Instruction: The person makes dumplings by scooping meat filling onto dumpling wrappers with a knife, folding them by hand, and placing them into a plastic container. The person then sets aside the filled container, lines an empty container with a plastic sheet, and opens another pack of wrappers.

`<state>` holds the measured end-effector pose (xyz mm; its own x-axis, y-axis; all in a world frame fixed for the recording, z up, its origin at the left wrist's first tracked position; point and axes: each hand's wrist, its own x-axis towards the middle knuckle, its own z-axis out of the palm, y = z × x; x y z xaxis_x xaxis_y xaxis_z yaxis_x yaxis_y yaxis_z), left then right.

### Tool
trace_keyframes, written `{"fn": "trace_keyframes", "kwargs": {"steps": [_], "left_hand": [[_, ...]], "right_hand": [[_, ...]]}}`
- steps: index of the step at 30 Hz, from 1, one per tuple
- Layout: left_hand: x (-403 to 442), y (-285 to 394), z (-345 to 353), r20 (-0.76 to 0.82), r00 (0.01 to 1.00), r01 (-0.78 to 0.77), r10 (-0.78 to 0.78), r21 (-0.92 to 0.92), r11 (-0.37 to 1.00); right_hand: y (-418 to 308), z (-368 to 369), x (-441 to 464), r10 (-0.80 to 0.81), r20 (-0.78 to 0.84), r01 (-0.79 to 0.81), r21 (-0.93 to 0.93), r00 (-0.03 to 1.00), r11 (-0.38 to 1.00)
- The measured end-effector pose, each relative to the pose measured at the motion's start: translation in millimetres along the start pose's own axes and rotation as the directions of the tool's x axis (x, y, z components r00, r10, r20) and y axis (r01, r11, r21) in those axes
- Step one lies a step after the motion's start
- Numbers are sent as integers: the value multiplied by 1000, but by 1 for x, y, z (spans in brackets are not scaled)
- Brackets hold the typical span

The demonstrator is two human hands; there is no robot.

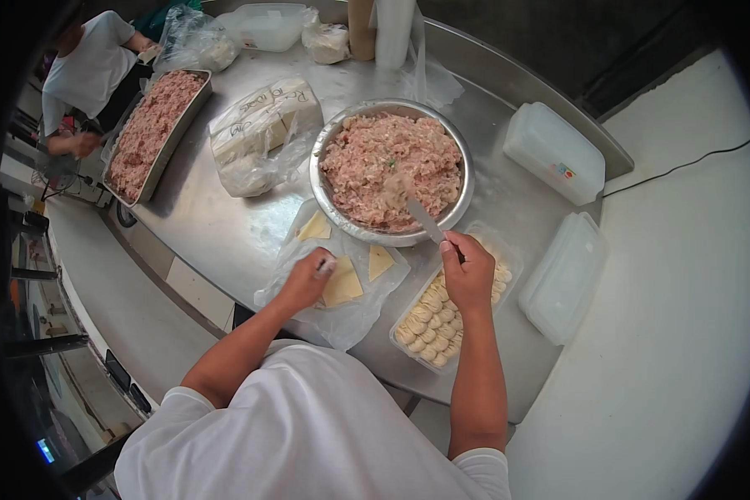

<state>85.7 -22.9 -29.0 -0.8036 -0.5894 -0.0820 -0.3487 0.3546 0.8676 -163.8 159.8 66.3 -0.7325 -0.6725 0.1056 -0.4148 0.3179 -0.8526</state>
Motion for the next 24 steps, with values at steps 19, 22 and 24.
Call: {"fn": "trace_keyframes", "kwargs": {"steps": [19,22,24], "left_hand": [[3,47,-40,211,934,238,-288,-969,63],[5,61,-40,252,916,232,-312,-968,-99],[6,56,-33,241,912,232,-331,-970,-66]], "right_hand": [[13,6,-23,295,87,-292,-51,951,955],[11,0,-16,-129,77,149,-386,989,910],[-3,-12,-10,-181,106,210,-461,978,862]]}}
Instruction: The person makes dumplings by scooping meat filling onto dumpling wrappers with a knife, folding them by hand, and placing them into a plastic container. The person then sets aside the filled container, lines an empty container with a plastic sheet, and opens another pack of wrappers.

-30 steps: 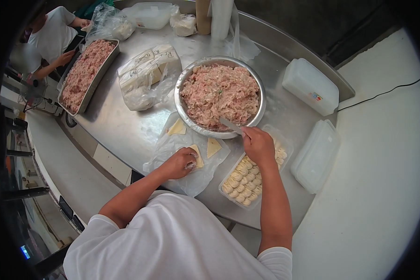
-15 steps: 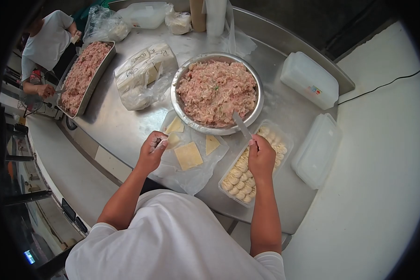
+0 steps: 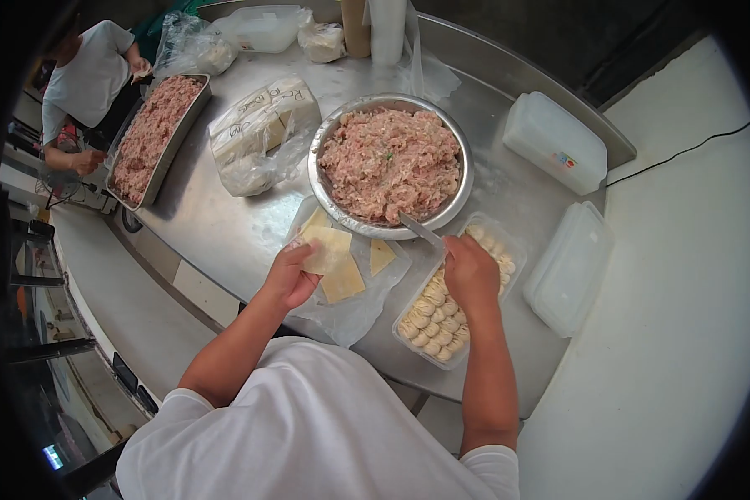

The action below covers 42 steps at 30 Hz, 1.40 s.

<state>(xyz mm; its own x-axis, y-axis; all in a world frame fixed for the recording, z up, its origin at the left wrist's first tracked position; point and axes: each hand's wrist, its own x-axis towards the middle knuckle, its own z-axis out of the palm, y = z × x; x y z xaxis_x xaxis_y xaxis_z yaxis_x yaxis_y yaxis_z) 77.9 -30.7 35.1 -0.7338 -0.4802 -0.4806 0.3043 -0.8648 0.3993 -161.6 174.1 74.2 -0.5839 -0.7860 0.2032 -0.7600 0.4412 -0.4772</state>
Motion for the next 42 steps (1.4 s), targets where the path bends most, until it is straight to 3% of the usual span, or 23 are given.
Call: {"fn": "trace_keyframes", "kwargs": {"steps": [2,3,5,7,8,11,14,17,19,20,24,25,27,30,32,35,38,42], "left_hand": [[3,-6,-4,-13,1000,13,-10,232,973],[3,-7,-5,-11,1000,11,-9,231,973],[4,-11,-4,-56,996,73,-74,-21,997],[5,-13,-3,-67,993,94,-96,-28,995],[7,-14,-2,-78,991,110,-112,-34,993],[12,-19,-1,-72,993,102,-97,78,992],[18,-22,-3,-99,985,138,-138,-6,990],[19,-22,2,-107,983,145,-148,-43,989],[15,-19,9,-106,982,149,-155,-59,987],[11,-18,13,-107,979,164,-171,-72,984],[6,-10,35,-50,981,179,-186,-117,977],[8,-9,38,44,989,147,-142,-146,978],[14,-4,47,142,985,122,-98,-172,977],[18,3,53,84,995,62,-53,-114,992],[25,4,42,62,998,13,-7,-97,995],[13,11,59,-63,992,-110,105,-76,991],[15,11,55,-20,995,-102,100,-85,991],[13,10,58,36,993,-107,110,-93,990]], "right_hand": [[-10,-22,13,-62,8,62,-92,998,994],[-13,-30,20,-71,17,73,-202,997,977],[-18,-39,33,-79,28,84,-310,996,947],[-22,-42,42,-146,211,232,-480,967,846],[-24,-41,45,-146,210,233,-481,967,845],[-29,-38,55,-217,344,365,-457,914,811],[-29,-37,62,-271,372,419,-408,888,811],[-14,-28,57,-264,321,352,-258,910,900],[-6,-23,45,-365,150,357,75,919,931],[-8,-21,35,-369,158,360,81,916,929],[-40,-7,-2,-165,-3,158,305,986,939],[-47,-1,-8,-99,-41,107,361,994,926],[-52,9,-17,-105,-82,128,372,991,919],[-48,15,-22,-129,-13,126,348,992,929],[-47,0,-20,-172,-20,173,178,985,969],[-59,-16,-24,-89,-63,98,155,994,983],[-67,-9,-26,-107,-68,123,310,992,943],[-65,14,-15,-138,-84,152,192,987,970]]}}
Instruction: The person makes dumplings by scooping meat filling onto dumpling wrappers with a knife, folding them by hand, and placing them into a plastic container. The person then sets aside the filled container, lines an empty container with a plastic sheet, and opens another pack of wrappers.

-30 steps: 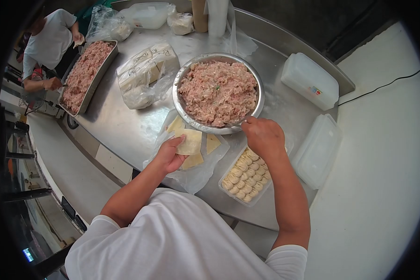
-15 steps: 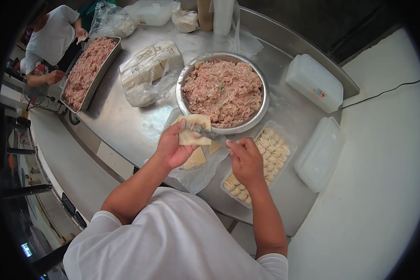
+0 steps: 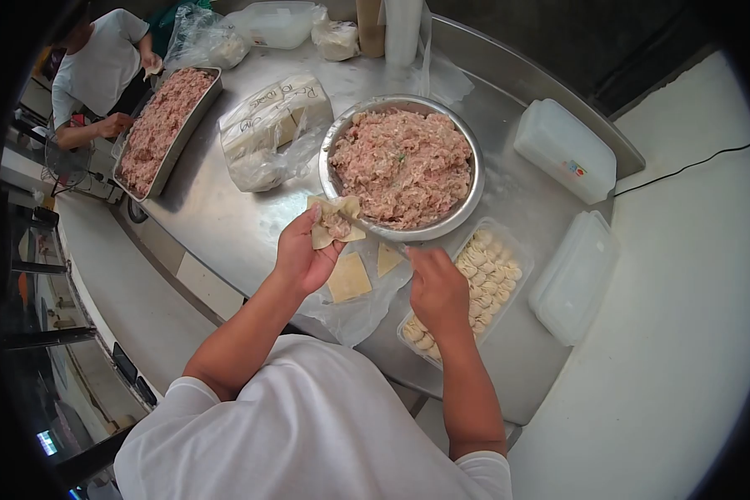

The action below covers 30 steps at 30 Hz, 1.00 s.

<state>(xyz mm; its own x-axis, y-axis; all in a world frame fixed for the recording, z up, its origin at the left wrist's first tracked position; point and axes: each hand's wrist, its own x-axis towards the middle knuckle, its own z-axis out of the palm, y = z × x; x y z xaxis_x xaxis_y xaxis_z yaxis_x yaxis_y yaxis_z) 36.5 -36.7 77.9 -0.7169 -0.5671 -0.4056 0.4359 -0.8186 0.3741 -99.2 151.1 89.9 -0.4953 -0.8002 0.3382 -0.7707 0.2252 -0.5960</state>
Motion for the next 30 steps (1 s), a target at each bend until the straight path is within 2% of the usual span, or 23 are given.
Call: {"fn": "trace_keyframes", "kwargs": {"steps": [2,6,8,12,14,15,17,20,24,26,30], "left_hand": [[1,3,-2,-88,994,-56,59,39,998],[6,18,-10,-146,975,-151,167,118,981],[7,23,-11,-207,959,-179,193,86,980],[7,29,-19,-161,975,-154,156,23,988],[4,29,-15,-170,978,-125,125,8,992],[5,29,-16,-172,977,-127,125,4,992],[7,25,-18,-96,993,-70,65,-47,996],[7,16,-14,-103,993,-48,48,9,999],[11,16,-7,-195,976,-98,96,1,995],[12,20,-9,-211,970,-116,116,15,993],[10,28,-17,-183,977,-114,111,-3,994]], "right_hand": [[9,9,12,-32,-39,29,-84,999,996],[13,20,47,-60,-6,59,-144,998,988],[32,24,60,68,115,-31,-300,991,953],[36,4,71,34,179,14,-264,983,964],[6,-11,62,6,83,17,-276,996,961],[3,-9,56,4,88,21,-278,996,960],[1,-4,43,-141,105,147,-57,984,987],[7,11,35,-28,104,45,-165,994,985],[26,24,46,-34,44,40,-127,998,991],[42,26,53,89,64,-60,-356,994,933],[34,2,62,45,113,-11,-277,993,961]]}}
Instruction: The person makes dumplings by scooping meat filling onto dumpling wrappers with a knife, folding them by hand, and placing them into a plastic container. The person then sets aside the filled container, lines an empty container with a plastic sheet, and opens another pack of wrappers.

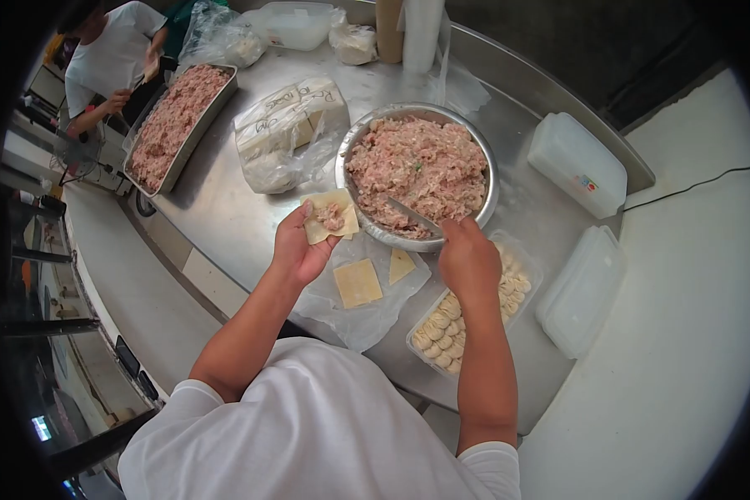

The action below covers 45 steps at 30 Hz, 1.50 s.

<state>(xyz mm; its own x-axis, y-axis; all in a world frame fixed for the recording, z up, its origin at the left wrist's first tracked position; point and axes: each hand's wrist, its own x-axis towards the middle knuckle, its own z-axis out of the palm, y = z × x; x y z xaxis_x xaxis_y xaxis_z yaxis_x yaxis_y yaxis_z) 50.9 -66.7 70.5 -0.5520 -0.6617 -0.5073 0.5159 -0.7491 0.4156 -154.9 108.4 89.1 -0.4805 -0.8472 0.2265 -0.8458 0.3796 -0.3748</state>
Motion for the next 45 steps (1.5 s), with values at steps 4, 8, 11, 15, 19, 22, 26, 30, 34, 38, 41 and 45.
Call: {"fn": "trace_keyframes", "kwargs": {"steps": [4,8,11,15,19,22,26,30,34,38,41,45], "left_hand": [[-3,-2,-1,31,998,60,-60,-24,998],[-9,-17,7,27,988,151,-150,-33,988],[-14,-18,10,61,991,118,-118,-4,993],[-13,-14,9,146,989,29,-28,-1,1000],[-9,-4,19,112,994,18,-12,-52,998],[-4,-4,9,139,989,66,-59,-52,996],[-16,-9,19,181,979,90,-98,53,995],[-36,5,31,368,918,187,-149,-71,980],[-16,-10,4,453,882,-37,-130,340,940],[-36,-20,21,460,887,-418,-32,831,368],[-32,-28,15,560,826,-563,-61,822,-86],[-34,-43,7,627,755,-656,-193,713,-249]], "right_hand": [[-33,-14,-22,-80,-125,100,166,989,981],[-32,20,-46,-195,-136,212,120,971,970],[-39,14,-48,-156,-131,173,128,979,977],[-46,-16,-49,-88,-108,104,152,990,983],[-45,-23,-50,-3,-108,30,249,994,968],[-47,-17,-50,-9,-141,56,331,990,942],[-38,6,-50,-125,-193,161,187,973,969],[-46,-22,-50,-28,-203,94,325,979,941],[-51,-53,-54,50,-201,40,421,978,906],[-49,-55,-75,19,-23,-11,302,1000,953],[-47,-63,-89,28,105,-46,179,994,983],[-31,-88,-108,125,160,-156,196,979,968]]}}
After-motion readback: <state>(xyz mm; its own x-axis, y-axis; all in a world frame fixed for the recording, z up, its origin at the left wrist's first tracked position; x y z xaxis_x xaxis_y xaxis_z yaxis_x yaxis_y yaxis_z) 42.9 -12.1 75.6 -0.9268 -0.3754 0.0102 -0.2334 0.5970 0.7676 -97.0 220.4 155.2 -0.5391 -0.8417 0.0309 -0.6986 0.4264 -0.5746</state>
